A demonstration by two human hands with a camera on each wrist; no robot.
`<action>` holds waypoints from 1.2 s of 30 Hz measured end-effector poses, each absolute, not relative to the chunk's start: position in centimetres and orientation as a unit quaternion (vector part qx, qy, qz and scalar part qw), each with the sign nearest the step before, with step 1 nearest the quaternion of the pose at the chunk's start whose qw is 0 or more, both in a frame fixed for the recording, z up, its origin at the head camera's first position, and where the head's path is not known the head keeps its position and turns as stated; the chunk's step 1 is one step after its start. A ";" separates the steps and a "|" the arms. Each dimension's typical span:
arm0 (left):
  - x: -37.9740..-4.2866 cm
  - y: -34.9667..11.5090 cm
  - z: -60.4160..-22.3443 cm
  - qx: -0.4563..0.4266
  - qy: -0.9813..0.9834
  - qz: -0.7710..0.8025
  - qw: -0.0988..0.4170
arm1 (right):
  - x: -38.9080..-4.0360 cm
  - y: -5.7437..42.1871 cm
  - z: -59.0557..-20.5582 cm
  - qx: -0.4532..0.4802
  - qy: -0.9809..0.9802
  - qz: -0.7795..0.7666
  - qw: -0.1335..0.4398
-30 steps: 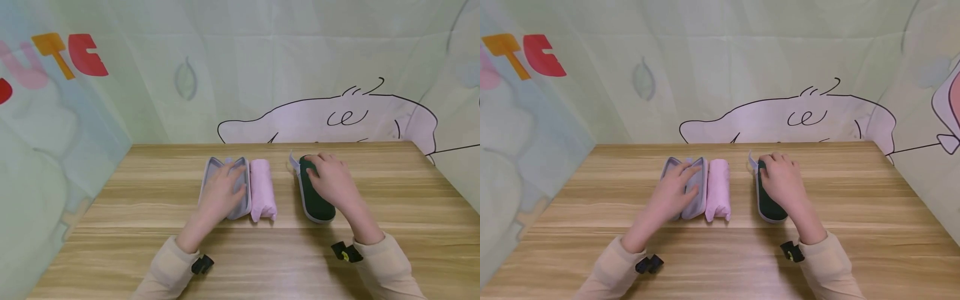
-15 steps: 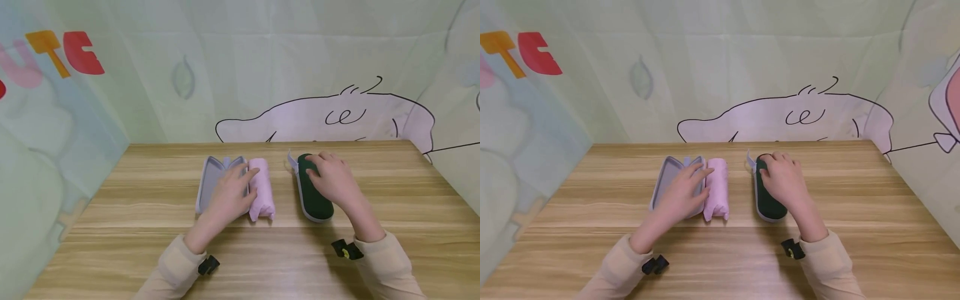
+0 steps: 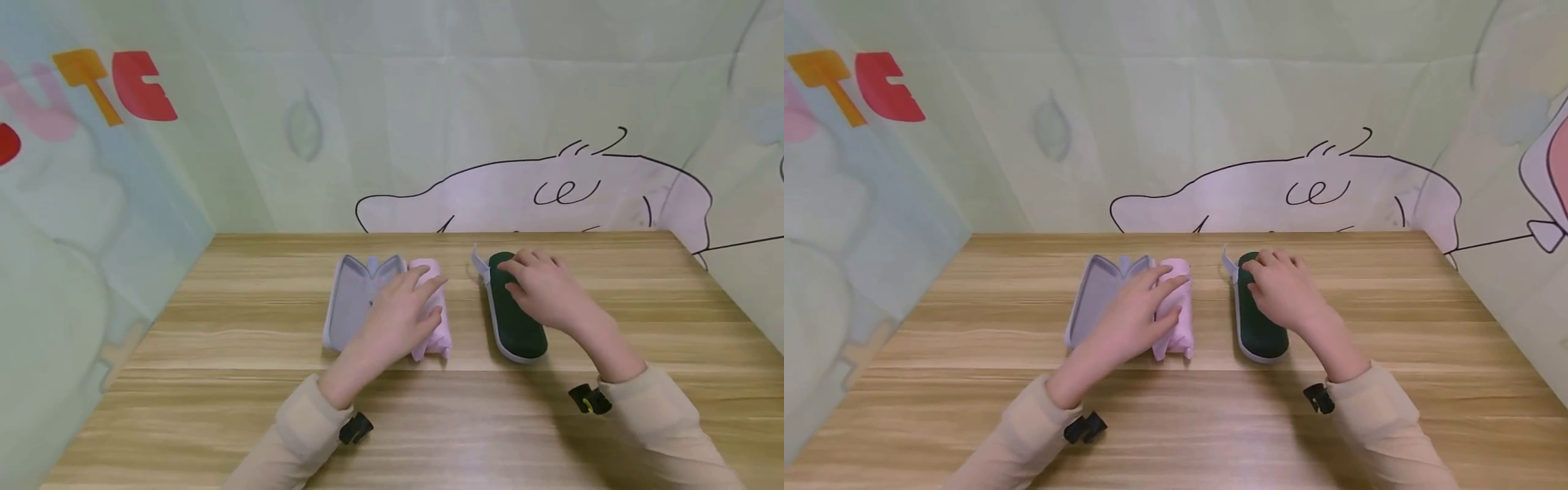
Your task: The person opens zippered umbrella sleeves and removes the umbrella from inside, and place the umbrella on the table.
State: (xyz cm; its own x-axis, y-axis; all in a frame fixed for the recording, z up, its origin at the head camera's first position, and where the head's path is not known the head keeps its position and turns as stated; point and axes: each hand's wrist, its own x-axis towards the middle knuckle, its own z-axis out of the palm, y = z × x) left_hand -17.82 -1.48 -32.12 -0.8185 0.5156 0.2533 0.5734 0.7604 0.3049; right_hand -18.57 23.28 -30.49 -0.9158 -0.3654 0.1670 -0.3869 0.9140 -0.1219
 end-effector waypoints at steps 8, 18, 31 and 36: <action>-17.8 0.0 -31.8 -0.315 -0.931 -0.176 0.057 | -20.4 24.9 -31.4 0.259 -0.957 0.096 0.086; -18.0 1.7 -32.2 -0.344 -0.922 -0.174 0.038 | -21.7 24.7 -31.6 0.280 -0.955 0.077 0.058; -18.3 3.8 -32.3 -0.379 -0.913 -0.141 0.053 | -22.9 24.8 -31.5 0.293 -0.953 0.050 0.060; -18.4 4.8 -32.2 -0.398 -0.909 -0.120 0.040 | -23.3 25.0 -31.6 0.296 -0.953 0.047 0.051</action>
